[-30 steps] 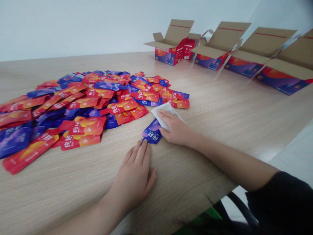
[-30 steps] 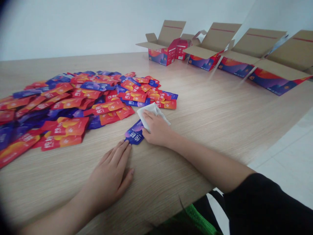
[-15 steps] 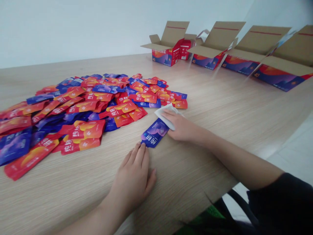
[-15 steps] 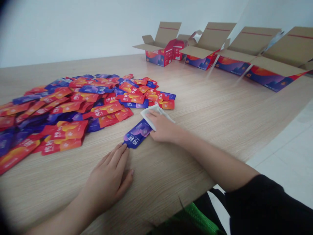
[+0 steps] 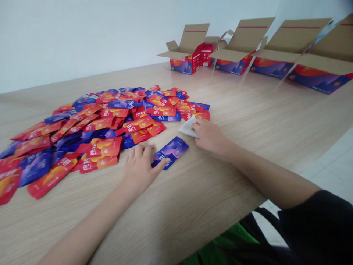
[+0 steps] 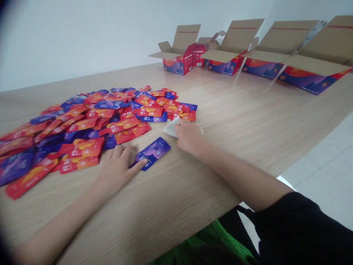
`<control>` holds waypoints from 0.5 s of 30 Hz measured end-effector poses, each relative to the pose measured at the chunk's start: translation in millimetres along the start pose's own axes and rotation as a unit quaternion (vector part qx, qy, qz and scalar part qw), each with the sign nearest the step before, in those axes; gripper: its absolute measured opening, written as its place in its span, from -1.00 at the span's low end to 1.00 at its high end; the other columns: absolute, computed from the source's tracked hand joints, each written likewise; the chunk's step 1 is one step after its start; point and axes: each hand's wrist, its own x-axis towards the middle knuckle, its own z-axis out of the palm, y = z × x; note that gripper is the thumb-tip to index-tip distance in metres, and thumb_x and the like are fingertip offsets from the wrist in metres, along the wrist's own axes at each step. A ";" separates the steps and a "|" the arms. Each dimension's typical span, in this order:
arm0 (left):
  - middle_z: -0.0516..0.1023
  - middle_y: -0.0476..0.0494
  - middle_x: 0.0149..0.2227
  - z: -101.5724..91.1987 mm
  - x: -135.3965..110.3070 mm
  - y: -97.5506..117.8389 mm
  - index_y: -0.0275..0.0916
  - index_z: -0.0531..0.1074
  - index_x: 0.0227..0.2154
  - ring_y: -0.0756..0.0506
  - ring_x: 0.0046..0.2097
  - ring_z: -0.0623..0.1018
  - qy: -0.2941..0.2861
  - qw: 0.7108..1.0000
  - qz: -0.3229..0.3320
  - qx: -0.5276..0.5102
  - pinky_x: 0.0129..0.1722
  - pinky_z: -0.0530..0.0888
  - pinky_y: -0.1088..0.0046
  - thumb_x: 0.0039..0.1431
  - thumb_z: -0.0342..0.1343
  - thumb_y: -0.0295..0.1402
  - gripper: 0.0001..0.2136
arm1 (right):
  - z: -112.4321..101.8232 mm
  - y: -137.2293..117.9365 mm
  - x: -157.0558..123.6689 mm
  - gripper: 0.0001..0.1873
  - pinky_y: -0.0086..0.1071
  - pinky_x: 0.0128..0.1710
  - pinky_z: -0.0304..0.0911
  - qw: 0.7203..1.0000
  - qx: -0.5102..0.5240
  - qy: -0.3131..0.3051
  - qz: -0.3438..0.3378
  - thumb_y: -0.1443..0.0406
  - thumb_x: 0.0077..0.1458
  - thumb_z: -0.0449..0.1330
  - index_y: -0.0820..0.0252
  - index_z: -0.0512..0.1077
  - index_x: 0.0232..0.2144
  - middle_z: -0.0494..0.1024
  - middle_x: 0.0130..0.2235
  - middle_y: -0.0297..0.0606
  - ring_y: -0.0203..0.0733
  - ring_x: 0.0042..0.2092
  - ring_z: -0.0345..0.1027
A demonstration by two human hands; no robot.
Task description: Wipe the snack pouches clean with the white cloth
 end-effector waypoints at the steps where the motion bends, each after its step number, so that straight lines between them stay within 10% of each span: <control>1: 0.37 -0.31 -0.02 2.1 0.0 2.5 -0.30 0.36 0.04 -0.34 0.03 0.40 -0.003 1.000 0.013 -0.021 0.05 0.37 0.05 0.18 0.05 0.08 -0.44 | 0.2 -1.0 0.6 -0.72 -0.23 -0.12 0.31 1.000 0.010 0.004 -0.003 0.42 0.05 0.12 0.30 0.47 -0.15 0.49 -0.06 -0.02 0.03 -0.02 0.38; 8: 0.49 -0.12 -0.24 6.0 4.8 3.0 -0.23 0.35 -0.19 -0.20 -0.21 0.51 -0.019 0.987 0.018 -0.160 -0.22 0.45 0.24 -0.04 0.29 -0.08 -0.56 | 2.4 -11.0 -2.9 -0.75 -0.24 -0.08 0.32 0.988 0.134 0.035 -0.069 0.46 0.05 0.09 0.21 0.47 -0.22 0.54 -0.11 -0.14 -0.05 -0.05 0.40; 15: 0.57 -0.15 -0.23 -9.4 -4.4 -5.6 -0.20 0.41 -0.20 -0.15 -0.18 0.54 0.040 0.982 0.087 -0.161 -0.18 0.43 0.28 0.30 -0.05 -0.32 -0.84 | 9.5 3.7 3.7 -0.66 -0.04 0.01 0.28 0.995 0.093 0.027 -0.023 0.39 0.07 0.13 0.29 0.47 -0.07 0.45 -0.02 0.04 0.14 0.04 0.33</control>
